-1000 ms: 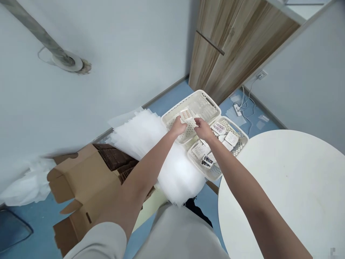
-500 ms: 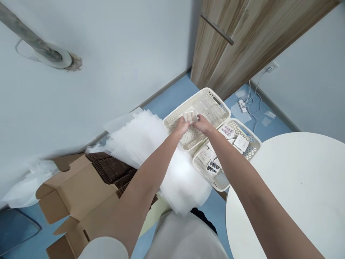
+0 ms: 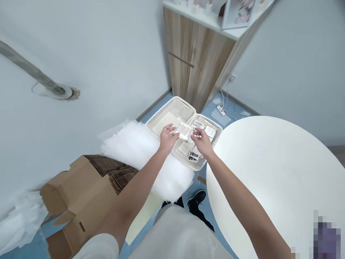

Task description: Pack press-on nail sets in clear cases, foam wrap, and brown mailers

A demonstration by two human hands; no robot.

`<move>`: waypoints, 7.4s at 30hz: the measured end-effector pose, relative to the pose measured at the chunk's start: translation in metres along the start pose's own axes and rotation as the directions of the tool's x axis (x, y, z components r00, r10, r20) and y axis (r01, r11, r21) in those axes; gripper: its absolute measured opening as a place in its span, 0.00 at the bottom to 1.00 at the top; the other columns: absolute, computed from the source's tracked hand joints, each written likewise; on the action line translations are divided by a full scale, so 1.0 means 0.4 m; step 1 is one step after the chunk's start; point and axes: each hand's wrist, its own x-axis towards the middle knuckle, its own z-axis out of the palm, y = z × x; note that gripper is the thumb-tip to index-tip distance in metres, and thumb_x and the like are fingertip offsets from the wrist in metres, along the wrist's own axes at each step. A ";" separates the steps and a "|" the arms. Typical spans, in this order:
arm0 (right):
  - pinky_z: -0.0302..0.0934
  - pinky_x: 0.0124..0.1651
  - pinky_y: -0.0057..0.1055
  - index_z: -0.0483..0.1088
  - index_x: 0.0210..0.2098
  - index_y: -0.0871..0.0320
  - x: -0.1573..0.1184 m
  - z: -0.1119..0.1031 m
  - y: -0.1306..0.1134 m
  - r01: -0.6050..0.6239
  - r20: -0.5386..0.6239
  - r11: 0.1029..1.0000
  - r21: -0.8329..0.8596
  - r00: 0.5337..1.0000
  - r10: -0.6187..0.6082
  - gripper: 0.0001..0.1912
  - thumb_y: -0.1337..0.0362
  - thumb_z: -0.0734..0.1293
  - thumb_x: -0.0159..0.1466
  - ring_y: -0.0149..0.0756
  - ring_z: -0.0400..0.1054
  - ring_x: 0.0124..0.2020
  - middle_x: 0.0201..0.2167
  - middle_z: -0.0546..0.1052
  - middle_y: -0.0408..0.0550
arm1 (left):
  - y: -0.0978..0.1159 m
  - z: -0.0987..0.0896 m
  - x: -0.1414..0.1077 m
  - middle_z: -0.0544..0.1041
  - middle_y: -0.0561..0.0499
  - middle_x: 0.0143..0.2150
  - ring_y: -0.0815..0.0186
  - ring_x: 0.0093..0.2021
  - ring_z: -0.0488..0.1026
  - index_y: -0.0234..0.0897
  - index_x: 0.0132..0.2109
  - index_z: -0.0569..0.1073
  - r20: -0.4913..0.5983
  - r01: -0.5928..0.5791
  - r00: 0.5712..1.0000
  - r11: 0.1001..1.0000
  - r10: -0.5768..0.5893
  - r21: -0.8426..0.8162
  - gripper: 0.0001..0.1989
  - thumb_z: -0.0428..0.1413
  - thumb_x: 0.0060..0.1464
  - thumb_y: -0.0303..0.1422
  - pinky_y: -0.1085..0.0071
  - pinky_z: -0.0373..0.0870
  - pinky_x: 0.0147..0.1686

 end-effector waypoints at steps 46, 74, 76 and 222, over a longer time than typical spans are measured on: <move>0.61 0.37 0.35 0.64 0.44 0.54 -0.898 -0.574 0.330 -0.091 -0.337 0.935 0.342 0.917 0.213 0.23 0.56 0.68 0.49 0.31 0.68 0.29 0.30 0.71 0.42 | -0.221 0.440 -0.746 0.73 0.48 0.33 0.67 0.35 0.70 0.35 0.43 0.69 0.891 -0.155 0.319 0.909 -0.324 0.386 0.19 0.58 0.45 0.39 0.67 0.64 0.38; 0.59 0.49 0.42 0.64 0.43 0.51 -0.950 -0.710 0.394 0.102 -0.134 0.988 -0.120 0.984 -0.118 0.22 0.63 0.68 0.48 0.43 0.54 0.56 0.58 0.54 0.53 | -0.320 0.444 -0.864 0.66 0.47 0.45 0.68 0.37 0.68 0.44 0.58 0.58 0.888 -0.149 0.370 0.926 -0.273 0.346 0.45 0.66 0.29 0.31 0.66 0.66 0.41; 0.60 0.47 0.41 0.64 0.43 0.51 -0.944 -0.717 0.405 0.119 -0.100 0.986 -0.117 0.986 -0.131 0.22 0.63 0.69 0.48 0.44 0.55 0.56 0.59 0.53 0.53 | -0.323 0.446 -0.869 0.67 0.47 0.45 0.68 0.37 0.69 0.43 0.58 0.58 0.879 -0.136 0.384 0.925 -0.281 0.355 0.44 0.66 0.31 0.31 0.65 0.66 0.41; 0.61 0.44 0.36 0.53 0.54 0.57 -0.359 -0.289 0.415 -0.161 -0.272 0.886 -0.436 0.961 0.041 0.29 0.69 0.61 0.53 0.38 0.62 0.43 0.45 0.64 0.51 | -0.355 0.266 -0.363 0.63 0.44 0.47 0.61 0.44 0.66 0.38 0.60 0.50 0.659 -0.568 0.737 0.391 -0.150 0.724 0.34 0.53 0.46 0.24 0.69 0.65 0.38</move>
